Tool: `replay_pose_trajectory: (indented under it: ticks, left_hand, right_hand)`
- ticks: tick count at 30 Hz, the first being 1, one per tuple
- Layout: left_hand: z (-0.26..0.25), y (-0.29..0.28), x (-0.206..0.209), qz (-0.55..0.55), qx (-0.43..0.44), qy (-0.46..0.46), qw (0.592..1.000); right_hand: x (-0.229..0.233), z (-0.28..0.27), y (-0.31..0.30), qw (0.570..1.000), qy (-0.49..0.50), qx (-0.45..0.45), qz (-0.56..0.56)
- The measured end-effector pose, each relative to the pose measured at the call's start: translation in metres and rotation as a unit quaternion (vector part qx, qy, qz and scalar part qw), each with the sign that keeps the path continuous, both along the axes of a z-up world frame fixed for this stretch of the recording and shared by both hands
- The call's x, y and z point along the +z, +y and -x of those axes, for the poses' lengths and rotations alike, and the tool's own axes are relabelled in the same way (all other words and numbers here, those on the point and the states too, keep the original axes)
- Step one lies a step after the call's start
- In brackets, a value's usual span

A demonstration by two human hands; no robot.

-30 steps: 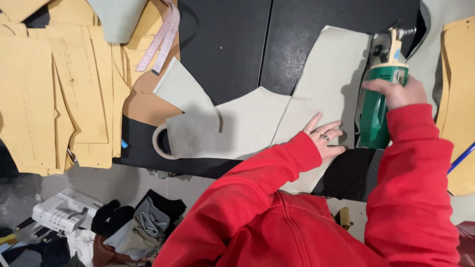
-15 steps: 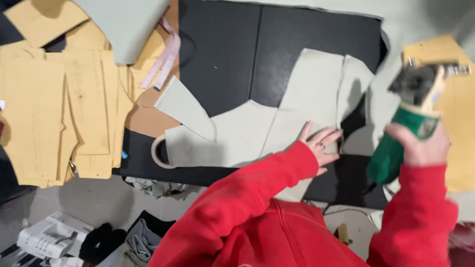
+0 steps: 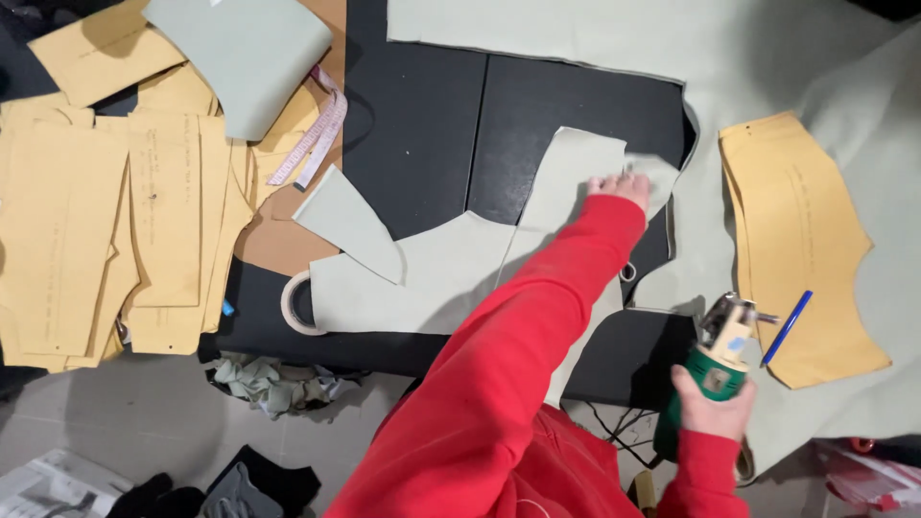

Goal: The recorder is marking fabric using a paper pattern and a pen, and then cutting the fabric using an electric rotary cutter.

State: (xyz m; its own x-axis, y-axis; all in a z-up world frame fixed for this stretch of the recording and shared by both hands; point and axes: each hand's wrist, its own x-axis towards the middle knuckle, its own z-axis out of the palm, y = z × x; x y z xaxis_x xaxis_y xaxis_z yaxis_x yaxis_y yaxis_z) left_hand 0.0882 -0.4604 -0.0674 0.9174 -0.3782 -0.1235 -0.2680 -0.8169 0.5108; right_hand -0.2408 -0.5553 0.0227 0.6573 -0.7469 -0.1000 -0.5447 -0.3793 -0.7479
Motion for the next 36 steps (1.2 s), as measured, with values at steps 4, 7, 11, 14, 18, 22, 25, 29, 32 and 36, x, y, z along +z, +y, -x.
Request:
replay_pose_trajectory:
  ticks: [4,7,11,14,18,22,25,29,32,36]
  left_hand:
    - [0.040,0.056,0.033,0.105,0.006,-0.052,0.993]
    - [0.083,0.157,0.055,0.446,0.010,0.023,0.895]
    - [0.221,0.364,-0.015,0.603,0.183,0.280,0.724]
    - [0.344,0.516,-0.054,0.461,0.389,0.075,0.794]
    - [0.449,0.668,-0.107,0.050,0.669,-0.102,0.734]
    - [0.394,0.690,-0.105,0.074,0.693,-0.211,0.685]
    - [0.283,0.573,0.047,0.194,0.514,-0.270,0.791]
    - [0.204,0.457,0.126,0.064,0.257,-0.282,0.922]
    - [0.153,0.419,0.095,0.034,0.240,-0.303,0.922]
    - [0.121,0.415,-0.001,-0.085,0.274,-0.287,0.914]
  right_hand:
    - [0.014,-0.015,0.031,0.992,0.073,0.003,0.103]
    - [0.010,-0.042,0.033,0.990,0.024,0.035,0.135]
    - [-0.012,-0.061,0.022,0.959,0.010,0.130,0.251]
    - [-0.035,-0.082,0.010,0.945,0.040,0.137,0.294]
    - [-0.049,-0.086,0.011,0.895,0.060,0.172,0.407]
    - [-0.043,-0.075,0.026,0.842,0.079,0.216,0.488]
    - [-0.002,-0.068,0.077,0.866,0.039,0.321,0.381]
    - [-0.040,-0.040,0.082,0.952,0.226,0.195,-0.064]
    - [-0.060,-0.030,0.094,0.948,0.239,0.186,-0.100]
    - [-0.029,-0.044,0.147,0.940,0.262,0.216,0.033]
